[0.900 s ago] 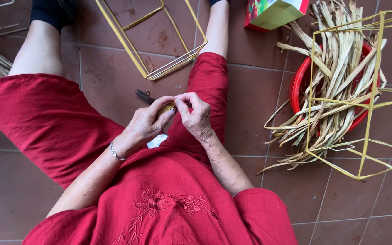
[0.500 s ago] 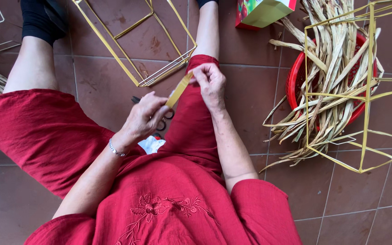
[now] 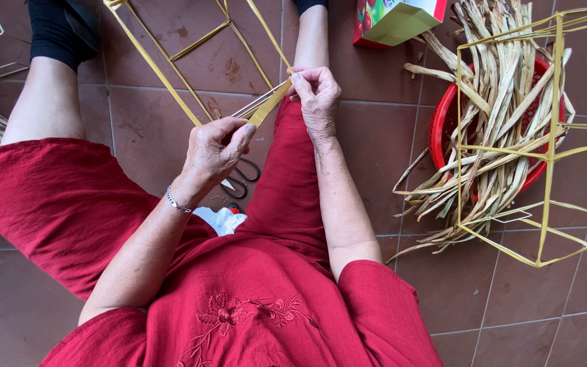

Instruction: The person sits on the floor and wraps yellow tape around the joints and bars of a wire star-shaped frame, using scissors to cut tape pieces and pressing the tape down by hand. They rotate the frame to reach different sides and work on it across their lap.

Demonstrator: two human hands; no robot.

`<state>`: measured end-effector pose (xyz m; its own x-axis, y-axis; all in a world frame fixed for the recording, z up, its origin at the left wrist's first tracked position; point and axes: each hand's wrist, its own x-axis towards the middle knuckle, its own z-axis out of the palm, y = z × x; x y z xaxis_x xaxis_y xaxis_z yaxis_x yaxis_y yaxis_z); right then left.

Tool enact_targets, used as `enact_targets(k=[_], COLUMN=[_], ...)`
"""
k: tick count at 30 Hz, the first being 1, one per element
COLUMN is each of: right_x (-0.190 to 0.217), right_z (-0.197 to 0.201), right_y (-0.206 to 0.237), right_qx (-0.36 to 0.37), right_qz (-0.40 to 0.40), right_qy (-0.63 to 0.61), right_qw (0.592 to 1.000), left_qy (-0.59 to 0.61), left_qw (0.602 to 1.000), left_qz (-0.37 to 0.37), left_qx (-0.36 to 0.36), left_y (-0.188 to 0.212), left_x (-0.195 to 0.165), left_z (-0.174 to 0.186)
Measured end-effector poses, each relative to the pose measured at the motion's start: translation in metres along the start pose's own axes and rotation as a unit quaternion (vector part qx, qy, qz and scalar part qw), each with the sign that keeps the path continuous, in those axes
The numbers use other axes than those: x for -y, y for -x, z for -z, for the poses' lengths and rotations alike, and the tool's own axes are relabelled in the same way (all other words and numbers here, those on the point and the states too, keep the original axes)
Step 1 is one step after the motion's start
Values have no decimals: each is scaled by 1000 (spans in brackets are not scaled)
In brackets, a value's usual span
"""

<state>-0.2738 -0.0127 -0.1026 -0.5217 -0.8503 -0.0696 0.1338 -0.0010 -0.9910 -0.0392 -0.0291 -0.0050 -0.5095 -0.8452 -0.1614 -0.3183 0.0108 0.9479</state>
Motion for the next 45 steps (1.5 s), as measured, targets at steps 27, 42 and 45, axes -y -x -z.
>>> enact_targets(k=[27, 42, 45], right_x=[-11, -3, 14], right_z=[0, -11, -12], right_y=[-2, 1, 6], right_qx=[57, 70, 102], right_qz=[18, 25, 158], right_qy=[-72, -9, 165], right_qw=[996, 997, 968], left_qy=[-324, -365, -388], left_qw=[939, 920, 907], left_qz=[41, -43, -113], left_qx=[-110, -138, -117], left_y=[25, 18, 23], left_x=[10, 30, 31], left_z=[65, 71, 63])
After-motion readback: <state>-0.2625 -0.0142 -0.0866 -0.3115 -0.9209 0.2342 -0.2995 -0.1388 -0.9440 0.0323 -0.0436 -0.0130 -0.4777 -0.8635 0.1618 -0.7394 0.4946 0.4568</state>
